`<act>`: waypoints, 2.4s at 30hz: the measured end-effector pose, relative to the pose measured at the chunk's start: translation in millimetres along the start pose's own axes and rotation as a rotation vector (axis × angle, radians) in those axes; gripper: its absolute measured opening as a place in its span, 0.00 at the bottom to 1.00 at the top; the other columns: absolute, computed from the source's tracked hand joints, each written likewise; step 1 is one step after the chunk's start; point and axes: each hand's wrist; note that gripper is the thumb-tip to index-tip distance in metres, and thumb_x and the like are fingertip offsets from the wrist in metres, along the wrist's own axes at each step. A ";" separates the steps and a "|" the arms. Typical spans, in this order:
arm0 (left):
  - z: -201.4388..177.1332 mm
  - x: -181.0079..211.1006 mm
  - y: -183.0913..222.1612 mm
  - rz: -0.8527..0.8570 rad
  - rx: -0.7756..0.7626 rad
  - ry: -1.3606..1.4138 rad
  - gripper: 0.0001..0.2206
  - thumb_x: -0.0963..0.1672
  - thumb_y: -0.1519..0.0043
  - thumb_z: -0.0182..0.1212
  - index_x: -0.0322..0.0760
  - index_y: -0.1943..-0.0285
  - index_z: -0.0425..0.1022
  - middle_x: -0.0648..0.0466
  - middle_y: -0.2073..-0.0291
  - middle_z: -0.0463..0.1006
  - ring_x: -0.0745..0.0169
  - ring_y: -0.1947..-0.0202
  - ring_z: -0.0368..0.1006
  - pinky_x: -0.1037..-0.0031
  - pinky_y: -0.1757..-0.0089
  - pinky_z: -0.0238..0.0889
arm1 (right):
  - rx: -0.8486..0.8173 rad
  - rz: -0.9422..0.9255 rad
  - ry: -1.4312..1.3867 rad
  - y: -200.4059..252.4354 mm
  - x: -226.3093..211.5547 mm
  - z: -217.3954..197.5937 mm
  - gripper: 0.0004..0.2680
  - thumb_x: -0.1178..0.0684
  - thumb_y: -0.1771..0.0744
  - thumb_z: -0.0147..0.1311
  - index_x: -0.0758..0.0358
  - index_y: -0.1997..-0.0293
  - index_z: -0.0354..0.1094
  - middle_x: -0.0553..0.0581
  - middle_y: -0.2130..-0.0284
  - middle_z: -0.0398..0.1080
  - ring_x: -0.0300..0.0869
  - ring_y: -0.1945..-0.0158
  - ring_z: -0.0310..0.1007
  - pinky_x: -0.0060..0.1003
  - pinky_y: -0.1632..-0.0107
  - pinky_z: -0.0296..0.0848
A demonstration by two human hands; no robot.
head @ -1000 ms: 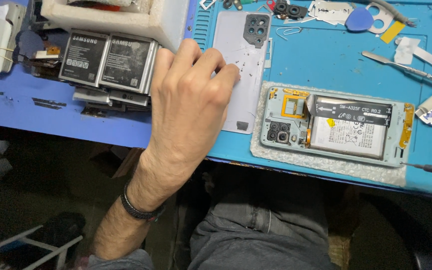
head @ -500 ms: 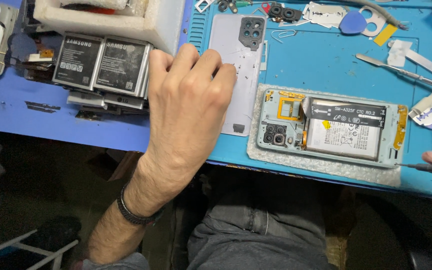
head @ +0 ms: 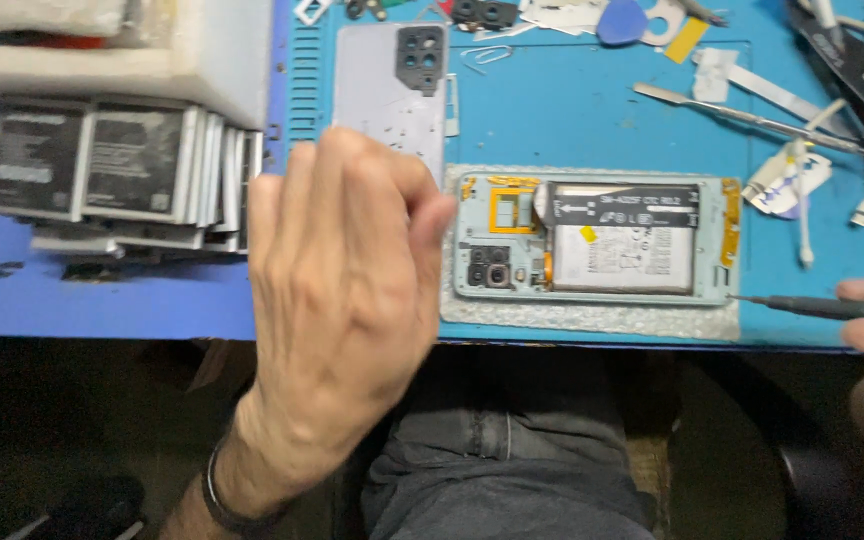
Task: Fastening internal screws on a smartphone using a precision screwdriver at a repair bench.
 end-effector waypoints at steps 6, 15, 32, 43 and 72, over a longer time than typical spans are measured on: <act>20.6 43.3 -2.2 0.327 0.028 0.356 0.12 0.44 0.21 0.56 0.34 0.57 0.75 0.52 0.66 0.75 0.49 0.62 0.71 0.62 0.61 0.55 | 0.044 0.189 -0.119 -97.8 -136.6 8.9 0.15 0.51 0.17 0.29 0.79 0.44 0.58 0.77 0.50 0.69 0.73 0.37 0.80 0.62 0.26 0.81; 61.4 58.5 -3.7 0.404 0.153 0.349 0.13 0.35 0.23 0.49 0.34 0.62 0.75 0.53 0.70 0.69 0.56 0.68 0.64 0.67 0.60 0.62 | 0.040 0.343 -0.171 -130.4 -179.8 9.3 0.13 0.56 0.20 0.37 0.84 0.47 0.61 0.77 0.52 0.73 0.64 0.39 0.81 0.53 0.25 0.80; 63.5 54.4 7.1 0.406 0.182 0.385 0.10 0.36 0.25 0.54 0.30 0.58 0.80 0.42 0.55 0.85 0.55 0.59 0.82 0.66 0.54 0.72 | -0.073 0.304 -0.099 -115.9 -145.8 0.8 0.03 0.66 0.27 0.54 0.77 0.52 0.65 0.72 0.54 0.76 0.50 0.50 0.81 0.38 0.38 0.77; 64.1 56.2 6.9 0.383 0.200 0.384 0.09 0.35 0.24 0.58 0.31 0.59 0.79 0.45 0.58 0.85 0.57 0.59 0.81 0.68 0.55 0.70 | -0.060 0.383 -0.051 -108.5 -157.0 3.3 0.07 0.67 0.20 0.45 0.77 0.51 0.68 0.71 0.49 0.75 0.52 0.44 0.79 0.42 0.31 0.74; 56.5 64.5 7.3 0.289 0.140 0.151 0.10 0.38 0.24 0.56 0.46 0.58 0.74 0.64 0.68 0.74 0.65 0.69 0.68 0.71 0.46 0.57 | 0.235 0.127 -0.057 -138.7 -177.1 25.3 0.30 0.78 0.32 0.66 0.70 0.26 0.46 0.83 0.46 0.61 0.58 0.56 0.81 0.45 0.56 0.83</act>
Point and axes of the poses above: each hand's wrist, its own y-axis away from the middle knuckle, its own z-axis out of the palm, x = y × z
